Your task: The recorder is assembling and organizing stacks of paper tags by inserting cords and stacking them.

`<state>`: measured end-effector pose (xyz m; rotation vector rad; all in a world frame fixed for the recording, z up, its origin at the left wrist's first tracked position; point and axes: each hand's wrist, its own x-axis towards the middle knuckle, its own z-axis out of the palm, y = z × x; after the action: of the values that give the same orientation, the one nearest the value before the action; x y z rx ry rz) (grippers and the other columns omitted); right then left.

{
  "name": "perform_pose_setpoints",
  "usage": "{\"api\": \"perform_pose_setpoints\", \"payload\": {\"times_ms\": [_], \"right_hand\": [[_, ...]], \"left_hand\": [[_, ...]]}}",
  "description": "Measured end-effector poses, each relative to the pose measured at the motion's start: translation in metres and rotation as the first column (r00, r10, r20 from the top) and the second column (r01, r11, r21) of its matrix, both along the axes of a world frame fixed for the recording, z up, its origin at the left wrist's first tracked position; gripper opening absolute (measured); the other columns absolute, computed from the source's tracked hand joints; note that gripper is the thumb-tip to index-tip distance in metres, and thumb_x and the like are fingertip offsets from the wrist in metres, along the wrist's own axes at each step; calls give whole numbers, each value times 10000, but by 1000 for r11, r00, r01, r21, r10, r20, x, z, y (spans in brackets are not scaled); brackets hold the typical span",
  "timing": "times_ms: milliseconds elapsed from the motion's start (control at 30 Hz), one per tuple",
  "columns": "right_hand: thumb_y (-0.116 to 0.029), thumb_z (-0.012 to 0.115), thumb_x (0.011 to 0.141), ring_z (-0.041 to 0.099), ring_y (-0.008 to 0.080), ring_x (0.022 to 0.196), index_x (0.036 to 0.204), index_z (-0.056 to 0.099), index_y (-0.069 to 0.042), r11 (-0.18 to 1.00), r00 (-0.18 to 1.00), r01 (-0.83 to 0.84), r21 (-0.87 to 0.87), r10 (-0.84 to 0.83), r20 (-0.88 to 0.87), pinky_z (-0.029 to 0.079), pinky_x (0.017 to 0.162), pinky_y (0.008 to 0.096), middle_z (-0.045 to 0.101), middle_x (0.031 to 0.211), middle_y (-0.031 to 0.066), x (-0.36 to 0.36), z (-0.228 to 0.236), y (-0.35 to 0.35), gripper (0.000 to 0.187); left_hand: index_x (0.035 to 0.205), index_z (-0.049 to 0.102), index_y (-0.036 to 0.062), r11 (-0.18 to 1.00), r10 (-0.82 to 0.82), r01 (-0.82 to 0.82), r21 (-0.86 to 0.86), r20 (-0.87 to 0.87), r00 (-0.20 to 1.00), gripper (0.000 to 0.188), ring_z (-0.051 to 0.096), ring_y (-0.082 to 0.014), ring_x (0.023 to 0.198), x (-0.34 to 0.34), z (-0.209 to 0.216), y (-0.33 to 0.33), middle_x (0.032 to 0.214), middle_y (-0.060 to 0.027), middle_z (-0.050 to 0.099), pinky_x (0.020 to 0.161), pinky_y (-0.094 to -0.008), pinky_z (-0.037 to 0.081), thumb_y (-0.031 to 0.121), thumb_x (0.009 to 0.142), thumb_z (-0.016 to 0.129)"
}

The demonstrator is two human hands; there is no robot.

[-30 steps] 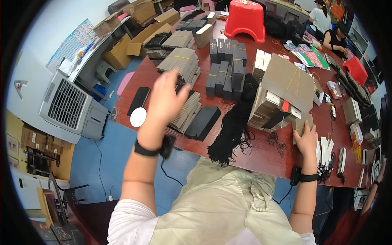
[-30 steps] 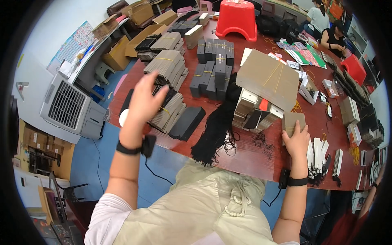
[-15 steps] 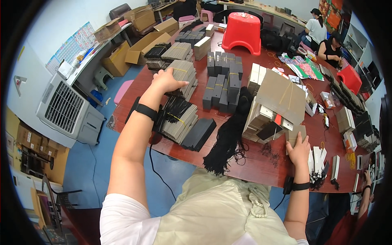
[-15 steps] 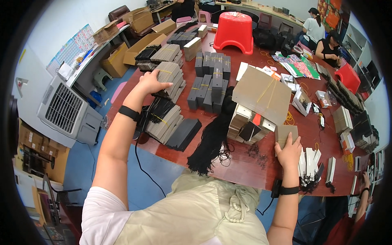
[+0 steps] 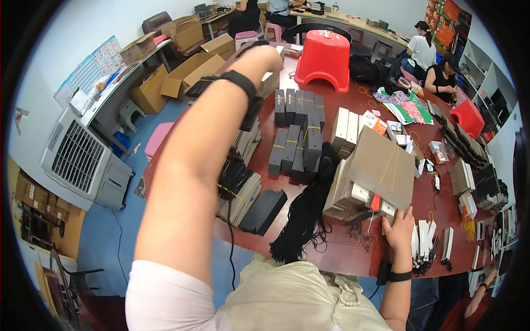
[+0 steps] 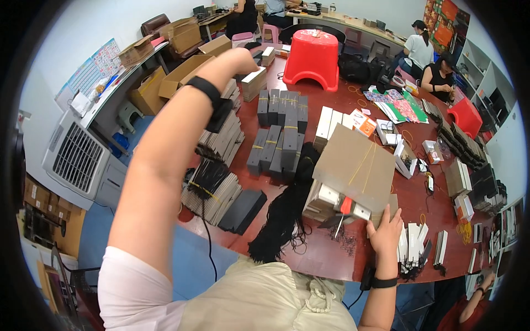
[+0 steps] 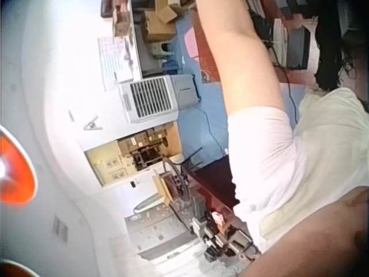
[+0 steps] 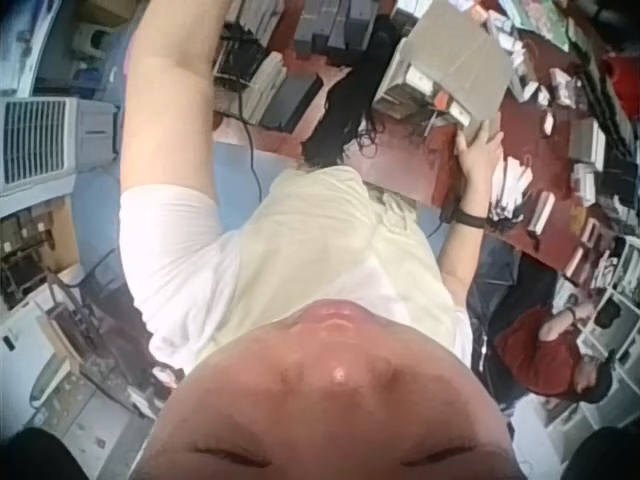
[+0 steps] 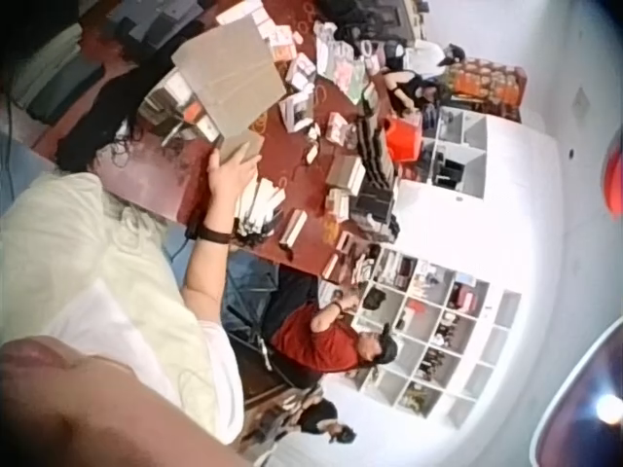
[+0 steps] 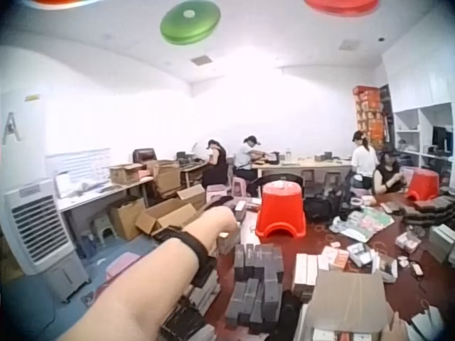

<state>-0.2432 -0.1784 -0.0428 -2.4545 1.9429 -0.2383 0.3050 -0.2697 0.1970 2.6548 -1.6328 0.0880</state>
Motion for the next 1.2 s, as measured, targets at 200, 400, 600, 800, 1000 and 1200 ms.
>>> {"api": "perform_pose_setpoints", "payload": {"times_ms": [200,400,600,800,1000,1200], "right_hand": [[-355,694,757,317,545,1305,1464,339,-26,995,995,-95,-25,94,-32,267,1121,543,235,1476,375,-4,-9,-4,857],[-308,705,734,312,536,1309,1472,322,-36,999,998,-29,-28,28,-48,278,1117,535,214,1494,357,-3,-4,-2,875],[-348,712,748,318,542,1300,1454,358,-33,998,997,-61,-36,59,-45,303,1093,550,213,1496,356,0,2,1,851],[-372,717,745,321,547,1295,1436,382,-22,998,999,-44,-46,44,16,306,1087,557,223,1489,361,4,7,4,844],[-400,710,755,329,545,1289,1433,392,-21,999,999,-29,-37,30,11,296,1090,561,238,1479,365,3,9,4,839],[-433,710,758,326,540,1299,1442,391,-29,998,999,-20,-58,22,39,287,1095,560,245,1473,371,4,10,3,856]], "left_hand": [[1174,678,68,974,-193,196,116,-37,981,516,633,-342,1100,-2,-89,-99,1185,-194,657,937,-412,503,441,818,677],[1478,279,-27,721,-575,658,218,-342,743,1168,517,-363,1262,-135,-104,-111,1335,-256,542,1052,-427,405,598,644,805],[1331,502,-15,594,-599,606,529,-211,772,1021,581,-345,1175,-153,-113,-122,1271,-211,595,974,-430,476,501,542,896],[1210,621,75,639,-631,670,378,-239,738,821,618,-336,1113,-153,-98,-98,1173,-183,648,920,-429,504,423,531,925],[992,707,69,669,-609,680,300,-304,733,565,678,-296,943,-155,-94,-96,991,-145,703,807,-374,534,379,566,913],[800,713,49,760,-588,599,252,-128,799,398,695,-288,776,-162,-100,-90,789,-151,697,715,-376,547,364,596,847]]}}
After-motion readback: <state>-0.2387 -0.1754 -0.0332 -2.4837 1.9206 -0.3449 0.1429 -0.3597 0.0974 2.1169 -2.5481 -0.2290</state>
